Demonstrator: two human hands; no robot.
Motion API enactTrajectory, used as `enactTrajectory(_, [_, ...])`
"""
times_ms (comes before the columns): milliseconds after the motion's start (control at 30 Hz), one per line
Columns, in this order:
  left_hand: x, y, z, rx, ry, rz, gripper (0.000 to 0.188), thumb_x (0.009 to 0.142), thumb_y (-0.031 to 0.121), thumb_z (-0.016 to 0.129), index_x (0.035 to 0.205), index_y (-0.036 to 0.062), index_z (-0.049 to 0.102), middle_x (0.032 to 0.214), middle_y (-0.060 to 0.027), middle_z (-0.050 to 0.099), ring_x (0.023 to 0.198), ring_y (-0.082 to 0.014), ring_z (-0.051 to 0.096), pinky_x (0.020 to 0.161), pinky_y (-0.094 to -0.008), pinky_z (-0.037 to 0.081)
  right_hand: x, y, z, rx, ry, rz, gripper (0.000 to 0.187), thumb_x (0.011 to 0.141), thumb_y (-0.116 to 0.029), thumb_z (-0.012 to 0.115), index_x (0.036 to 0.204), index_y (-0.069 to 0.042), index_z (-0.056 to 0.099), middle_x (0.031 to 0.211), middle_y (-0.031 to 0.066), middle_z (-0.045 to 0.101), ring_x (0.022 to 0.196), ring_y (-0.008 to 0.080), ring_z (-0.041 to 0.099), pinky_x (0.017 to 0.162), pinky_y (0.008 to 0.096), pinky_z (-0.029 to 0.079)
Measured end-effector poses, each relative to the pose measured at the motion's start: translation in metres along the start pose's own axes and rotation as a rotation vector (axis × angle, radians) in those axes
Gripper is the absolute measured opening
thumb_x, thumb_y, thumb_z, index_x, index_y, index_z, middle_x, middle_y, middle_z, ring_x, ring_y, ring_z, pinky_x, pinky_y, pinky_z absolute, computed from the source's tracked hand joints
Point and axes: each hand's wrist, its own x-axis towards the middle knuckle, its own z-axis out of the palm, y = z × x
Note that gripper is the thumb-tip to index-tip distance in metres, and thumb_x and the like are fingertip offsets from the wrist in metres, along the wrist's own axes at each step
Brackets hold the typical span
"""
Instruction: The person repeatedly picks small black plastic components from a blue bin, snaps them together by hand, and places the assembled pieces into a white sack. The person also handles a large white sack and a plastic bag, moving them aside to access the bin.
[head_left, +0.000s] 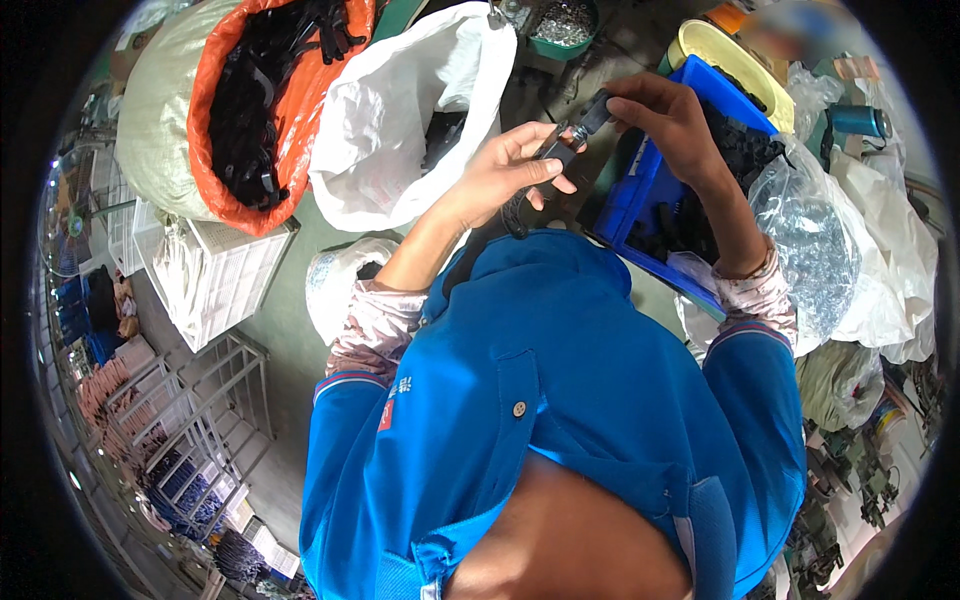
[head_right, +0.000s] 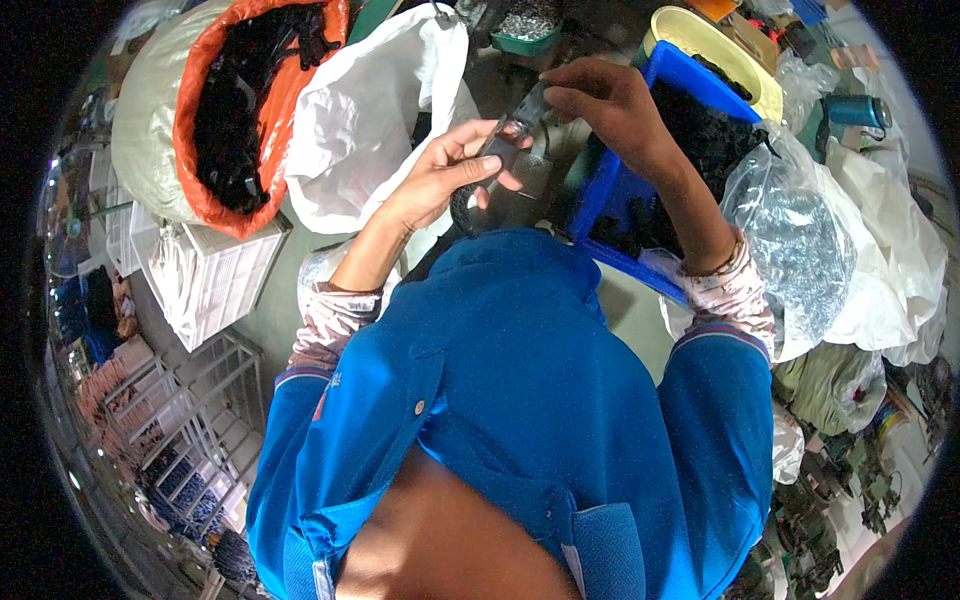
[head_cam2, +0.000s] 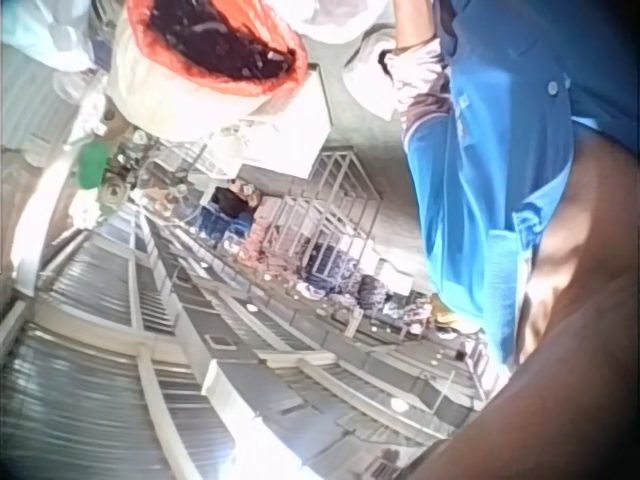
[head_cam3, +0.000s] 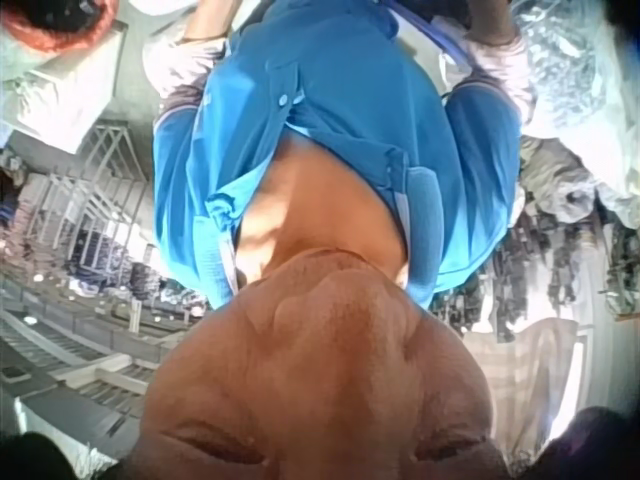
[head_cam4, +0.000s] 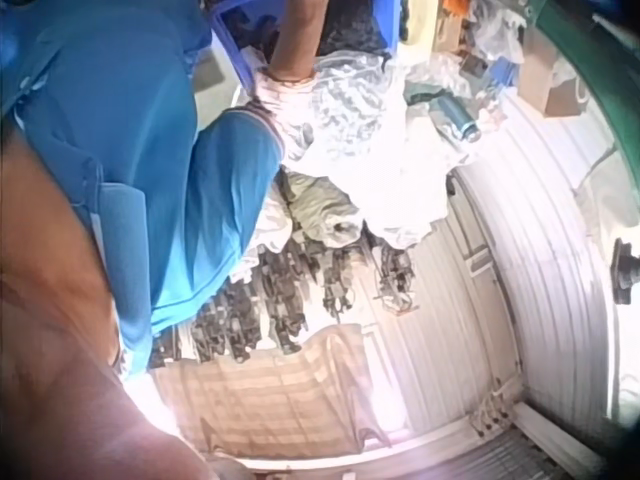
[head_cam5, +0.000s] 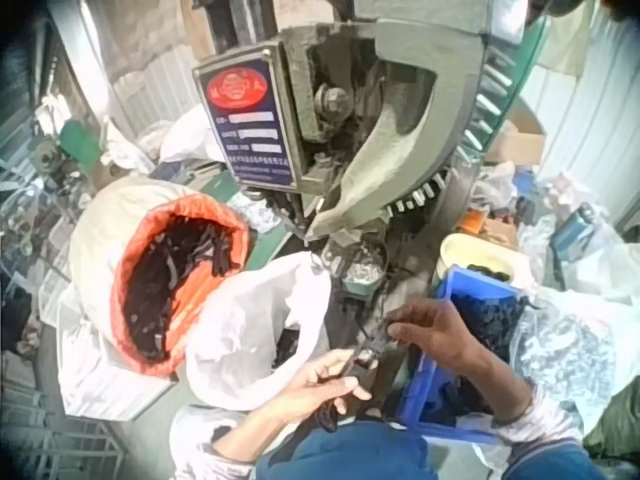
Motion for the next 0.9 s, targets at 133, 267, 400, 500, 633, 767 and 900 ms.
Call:
enactTrajectory(133, [0.007, -0.002, 0.004, 0.002, -0.02, 0.006, 0.039, 0.095, 0.018, 0.061, 0.132, 0.0075, 0.051, 0.128, -0.0076, 0.06, 0.093, -0.0198, 0.069, 0.055, -0.0233, 0.052, 0.003, -0.008, -0.003, -0.051, -0.049, 0.026, 0.026, 0.09, -0.014, 0.068, 0.11, 0.002, 0.066, 0.087, 0.0051, 0.068, 0.078, 0.0104, 0.061, 0.075, 0.0255, 0.049])
enactTrajectory(267, [0.013, -0.001, 0.006, -0.019, -0.033, 0.002, 0.038, 0.095, 0.017, 0.061, 0.131, 0.0067, 0.051, 0.127, -0.0072, 0.061, 0.091, -0.0189, 0.069, 0.055, -0.0235, 0.052, 0.002, 0.0, -0.005, 0.016, -0.062, 0.068, 0.026, 0.089, -0.015, 0.07, 0.108, 0.002, 0.066, 0.086, 0.0051, 0.067, 0.078, 0.0105, 0.061, 0.075, 0.026, 0.049])
enactTrajectory(400, [0.015, -0.001, 0.008, -0.057, 0.0, -0.015, 0.036, 0.095, 0.016, 0.061, 0.128, 0.0058, 0.051, 0.125, -0.0084, 0.062, 0.091, -0.018, 0.069, 0.054, -0.024, 0.051, 0.0, 0.005, -0.006, 0.006, -0.044, 0.113, 0.026, 0.089, -0.014, 0.07, 0.108, 0.002, 0.066, 0.091, 0.0069, 0.068, 0.079, 0.0114, 0.063, 0.074, 0.0263, 0.051])
enactTrajectory(500, [0.019, -0.002, 0.006, -0.009, 0.004, 0.004, 0.034, 0.095, 0.015, 0.061, 0.126, 0.0054, 0.051, 0.123, -0.0097, 0.063, 0.09, -0.0181, 0.069, 0.054, -0.0241, 0.051, -0.002, 0.009, -0.004, 0.07, -0.019, 0.131, 0.025, 0.088, -0.014, 0.071, 0.107, 0.001, 0.065, 0.089, 0.0048, 0.067, 0.079, 0.0105, 0.062, 0.075, 0.0259, 0.05])
enactTrajectory(633, [0.027, 0.0, 0.007, 0.032, 0.019, 0.006, 0.032, 0.095, 0.014, 0.061, 0.123, 0.0037, 0.049, 0.118, -0.011, 0.065, 0.089, -0.0183, 0.069, 0.055, -0.024, 0.051, -0.004, 0.013, -0.001, 0.034, -0.03, 0.092, 0.024, 0.088, -0.012, 0.07, 0.106, 0.002, 0.065, 0.09, 0.0064, 0.067, 0.078, 0.0111, 0.062, 0.073, 0.0265, 0.051])
enactTrajectory(767, [0.036, 0.002, 0.019, 0.178, 0.142, 0.056, 0.03, 0.093, 0.009, 0.064, 0.116, 0.0022, 0.046, 0.112, -0.0104, 0.067, 0.089, -0.017, 0.068, 0.056, -0.0252, 0.052, -0.009, 0.009, 0.002, 0.003, -0.013, 0.154, 0.021, 0.089, -0.01, 0.068, 0.105, 0.002, 0.065, 0.091, 0.0059, 0.067, 0.08, 0.011, 0.062, 0.075, 0.0266, 0.051])
enactTrajectory(900, [0.044, 0.006, 0.024, 0.609, 0.287, 0.307, 0.025, 0.088, 0.008, 0.072, 0.1, 0.0031, 0.05, 0.09, -0.0029, 0.065, 0.081, -0.0071, 0.062, 0.057, -0.0221, 0.047, -0.02, 0.009, 0.003, 0.16, 0.071, 0.094, 0.017, 0.089, -0.006, 0.065, 0.105, 0.0, 0.065, 0.096, 0.0037, 0.066, 0.091, 0.01, 0.059, 0.081, 0.0268, 0.049])
